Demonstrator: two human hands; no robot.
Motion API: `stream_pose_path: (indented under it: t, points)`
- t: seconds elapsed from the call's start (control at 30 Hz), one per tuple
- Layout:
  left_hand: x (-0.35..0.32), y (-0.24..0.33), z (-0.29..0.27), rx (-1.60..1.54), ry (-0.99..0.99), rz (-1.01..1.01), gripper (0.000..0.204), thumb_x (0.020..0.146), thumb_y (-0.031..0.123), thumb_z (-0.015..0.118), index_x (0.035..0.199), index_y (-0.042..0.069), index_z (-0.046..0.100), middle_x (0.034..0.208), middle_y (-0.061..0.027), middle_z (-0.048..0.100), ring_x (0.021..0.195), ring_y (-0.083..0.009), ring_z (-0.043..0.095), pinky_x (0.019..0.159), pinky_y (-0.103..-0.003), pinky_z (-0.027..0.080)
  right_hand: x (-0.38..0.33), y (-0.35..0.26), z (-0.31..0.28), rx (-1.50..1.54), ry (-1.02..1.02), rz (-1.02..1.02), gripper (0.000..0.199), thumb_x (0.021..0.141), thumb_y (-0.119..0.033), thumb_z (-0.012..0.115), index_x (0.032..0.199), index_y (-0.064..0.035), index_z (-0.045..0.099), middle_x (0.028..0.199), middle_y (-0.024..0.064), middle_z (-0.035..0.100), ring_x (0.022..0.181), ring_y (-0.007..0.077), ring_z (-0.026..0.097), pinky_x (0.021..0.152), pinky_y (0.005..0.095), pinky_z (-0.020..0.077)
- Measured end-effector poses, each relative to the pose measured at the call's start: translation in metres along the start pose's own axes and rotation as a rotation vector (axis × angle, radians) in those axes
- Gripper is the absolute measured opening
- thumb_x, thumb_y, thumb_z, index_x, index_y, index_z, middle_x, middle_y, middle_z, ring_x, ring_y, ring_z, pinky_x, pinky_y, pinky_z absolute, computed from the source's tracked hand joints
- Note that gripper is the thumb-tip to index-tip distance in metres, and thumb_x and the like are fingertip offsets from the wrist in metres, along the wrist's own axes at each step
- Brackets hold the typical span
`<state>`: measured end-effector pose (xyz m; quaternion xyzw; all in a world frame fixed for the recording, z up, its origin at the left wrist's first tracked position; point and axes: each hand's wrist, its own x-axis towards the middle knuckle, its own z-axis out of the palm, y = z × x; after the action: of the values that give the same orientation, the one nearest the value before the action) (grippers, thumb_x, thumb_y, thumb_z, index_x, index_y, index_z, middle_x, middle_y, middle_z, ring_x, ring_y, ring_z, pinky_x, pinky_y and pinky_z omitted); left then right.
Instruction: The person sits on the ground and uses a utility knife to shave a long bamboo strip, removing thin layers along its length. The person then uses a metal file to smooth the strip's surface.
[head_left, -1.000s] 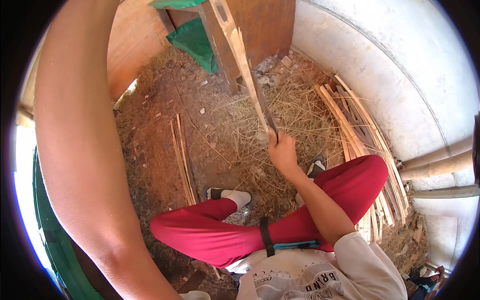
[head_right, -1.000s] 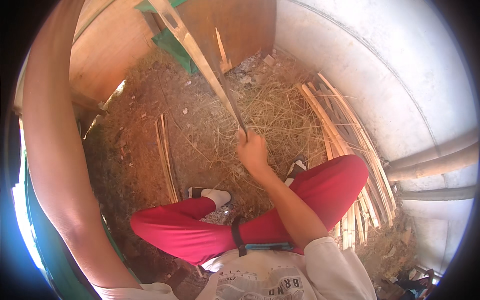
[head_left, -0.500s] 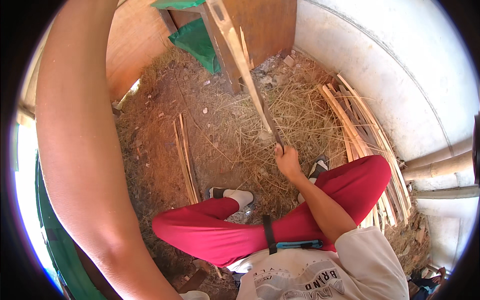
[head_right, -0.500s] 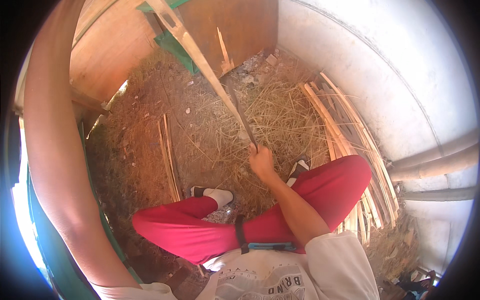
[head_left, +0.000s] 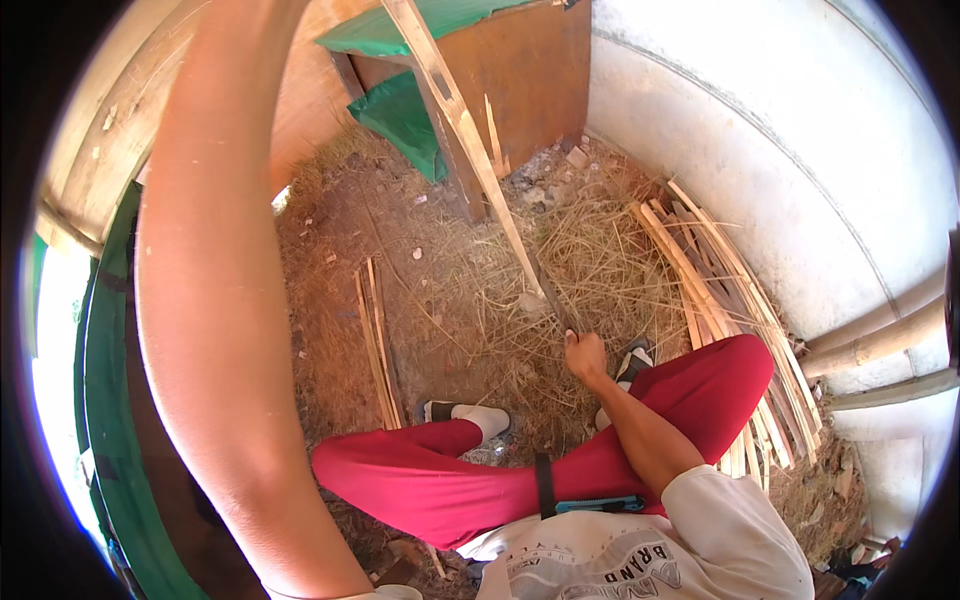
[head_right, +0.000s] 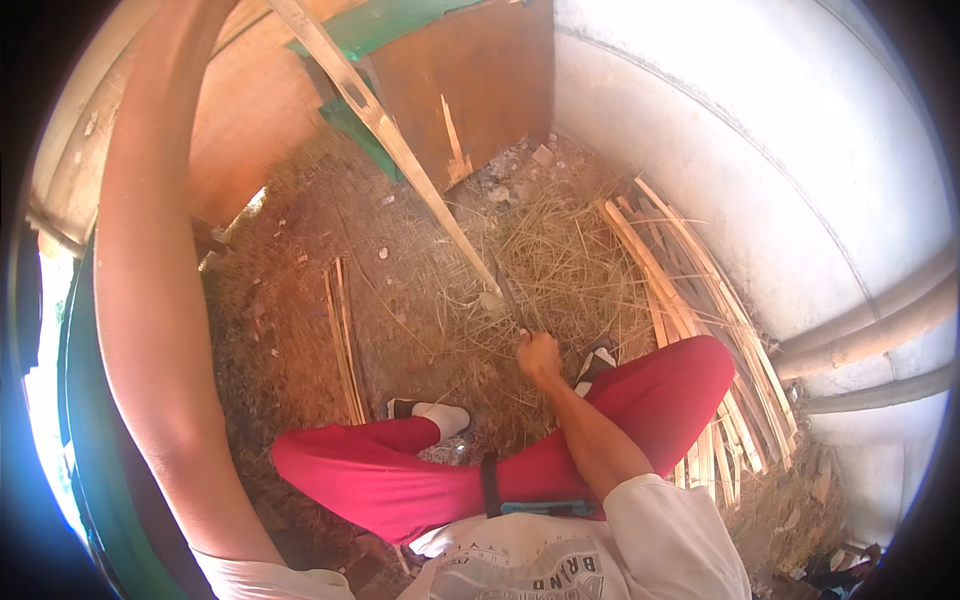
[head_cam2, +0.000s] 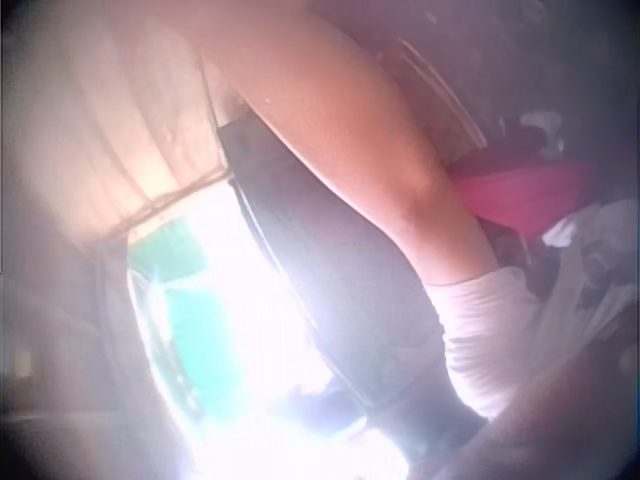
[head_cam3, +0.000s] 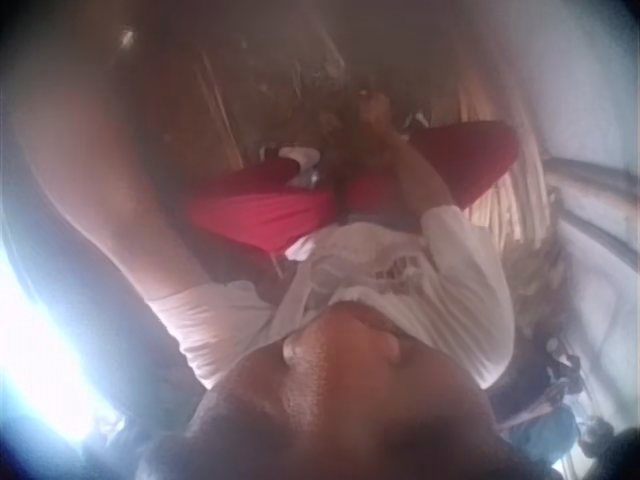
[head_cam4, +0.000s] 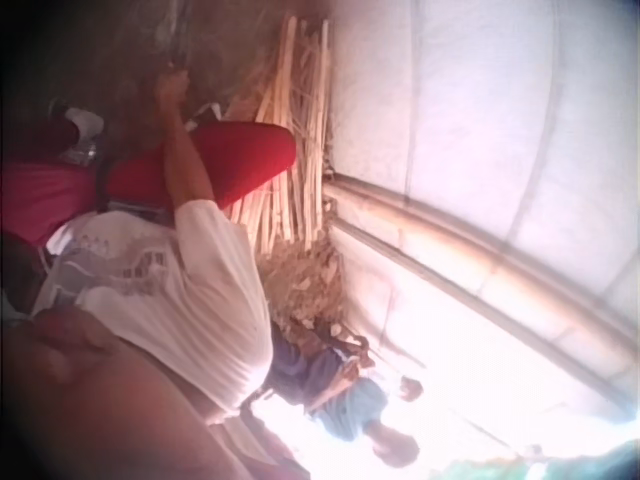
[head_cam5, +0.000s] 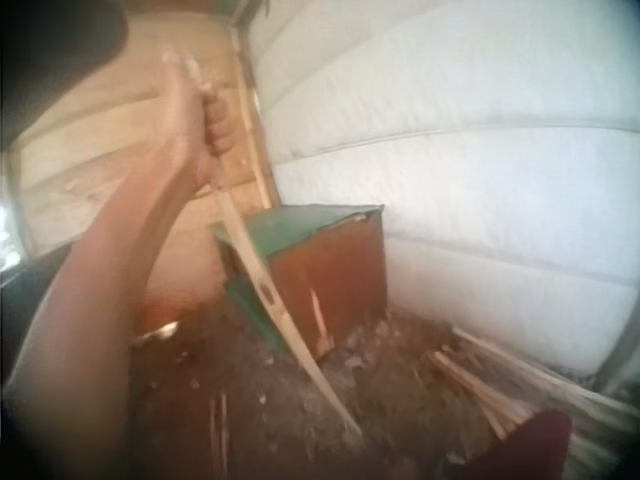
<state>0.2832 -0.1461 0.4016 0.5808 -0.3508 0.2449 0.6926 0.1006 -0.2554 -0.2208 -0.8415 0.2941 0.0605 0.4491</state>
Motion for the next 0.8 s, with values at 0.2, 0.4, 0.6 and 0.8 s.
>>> stream_pose_path:
  t: [0.2,0.4,0.6,0.8]
  points:
    - [0.000,0.006,0.003,-0.064,-0.016,-0.036,0.060,0.102,0.071,0.016,0.066,0.022,0.023,0.055,0.0083,0.019,0.044,-0.0106,0.016,0.041,-0.030,0.015,-0.014,-0.062,-0.040,0.254,0.008,-0.150,0.044,0.102,-0.034,0.059,0.082,0.0022,0.073,0.052,0.0099,0.052,0.044,0.0190,0.044,0.051,0.0413,0.0384]
    - [0.005,0.007,0.002,-0.115,-0.090,-0.091,0.061,0.101,0.072,0.017,0.066,0.023,0.024,0.054,0.0084,0.018,0.044,-0.0091,0.016,0.040,-0.028,0.013,-0.020,-0.109,-0.089,0.397,0.068,-0.232,0.041,0.099,-0.034,0.062,0.087,0.0029,0.075,0.057,0.0155,0.059,0.051,0.0204,0.055,0.055,0.0389,0.0446]
    - [0.001,0.012,-0.018,-0.284,-0.285,-0.139,0.063,0.101,0.071,0.023,0.062,0.023,0.026,0.051,0.0082,0.018,0.041,-0.0084,0.015,0.038,-0.026,0.011,0.005,-0.034,-0.059,0.057,0.053,-0.105,0.048,0.102,-0.037,0.057,0.082,0.0029,0.073,0.057,0.0171,0.057,0.050,0.0297,0.056,0.055,0.0439,0.0442]
    - [0.006,0.010,-0.030,-0.304,-0.224,-0.166,0.061,0.103,0.067,0.023,0.061,0.023,0.028,0.050,0.0087,0.017,0.041,-0.0081,0.014,0.037,-0.025,0.011,-0.002,0.026,-0.003,-0.027,0.080,0.020,0.051,0.102,-0.036,0.055,0.076,0.0059,0.067,0.069,0.0248,0.064,0.062,0.0422,0.061,0.064,0.0533,0.0475]
